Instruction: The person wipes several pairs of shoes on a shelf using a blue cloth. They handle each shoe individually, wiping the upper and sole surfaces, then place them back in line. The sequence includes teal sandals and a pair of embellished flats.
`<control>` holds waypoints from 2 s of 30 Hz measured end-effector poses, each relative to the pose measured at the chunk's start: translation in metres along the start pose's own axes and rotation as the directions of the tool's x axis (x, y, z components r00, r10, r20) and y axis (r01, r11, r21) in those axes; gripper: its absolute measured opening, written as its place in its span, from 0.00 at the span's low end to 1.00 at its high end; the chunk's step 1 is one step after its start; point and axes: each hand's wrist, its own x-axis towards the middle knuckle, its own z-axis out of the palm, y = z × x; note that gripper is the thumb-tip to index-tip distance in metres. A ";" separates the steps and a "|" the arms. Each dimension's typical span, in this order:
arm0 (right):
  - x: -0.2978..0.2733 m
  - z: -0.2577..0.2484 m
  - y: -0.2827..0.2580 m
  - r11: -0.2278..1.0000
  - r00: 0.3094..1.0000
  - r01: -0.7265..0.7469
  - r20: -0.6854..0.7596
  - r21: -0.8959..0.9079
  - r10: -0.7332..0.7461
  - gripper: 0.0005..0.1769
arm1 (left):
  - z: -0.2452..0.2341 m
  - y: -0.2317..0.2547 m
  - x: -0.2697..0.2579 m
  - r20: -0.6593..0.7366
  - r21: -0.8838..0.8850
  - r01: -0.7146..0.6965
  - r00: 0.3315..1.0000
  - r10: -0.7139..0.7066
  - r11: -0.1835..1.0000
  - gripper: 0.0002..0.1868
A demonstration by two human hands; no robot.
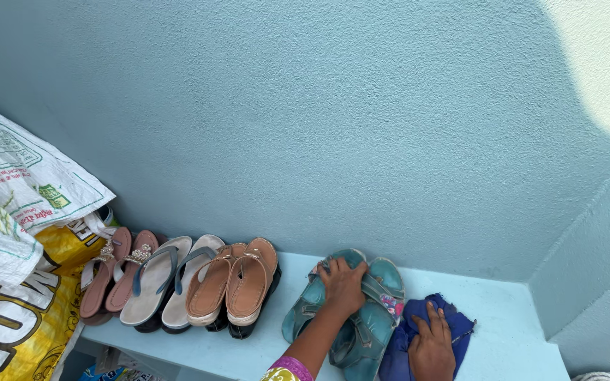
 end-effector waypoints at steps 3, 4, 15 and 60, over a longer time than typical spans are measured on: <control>-0.004 0.001 0.003 1.000 1.000 0.024 -0.016 0.018 -0.023 0.22 | -0.048 0.006 -0.013 -0.253 -0.190 -0.078 0.967 0.028 0.979 0.32; -0.003 0.002 0.004 0.999 0.999 0.031 -0.016 0.015 -0.030 0.22 | -0.062 0.006 -0.020 -0.343 -0.250 -0.124 0.939 0.032 0.960 0.33; -0.004 0.016 0.016 0.997 0.997 0.071 -0.042 0.026 -0.070 0.24 | -0.055 -0.018 -0.096 -0.535 -0.228 -0.388 0.816 0.218 0.893 0.31; 0.016 -0.156 -0.244 0.969 0.999 0.007 0.033 0.246 -0.016 0.34 | -0.100 0.009 -0.060 -0.025 -0.623 0.274 0.929 -0.370 0.732 0.27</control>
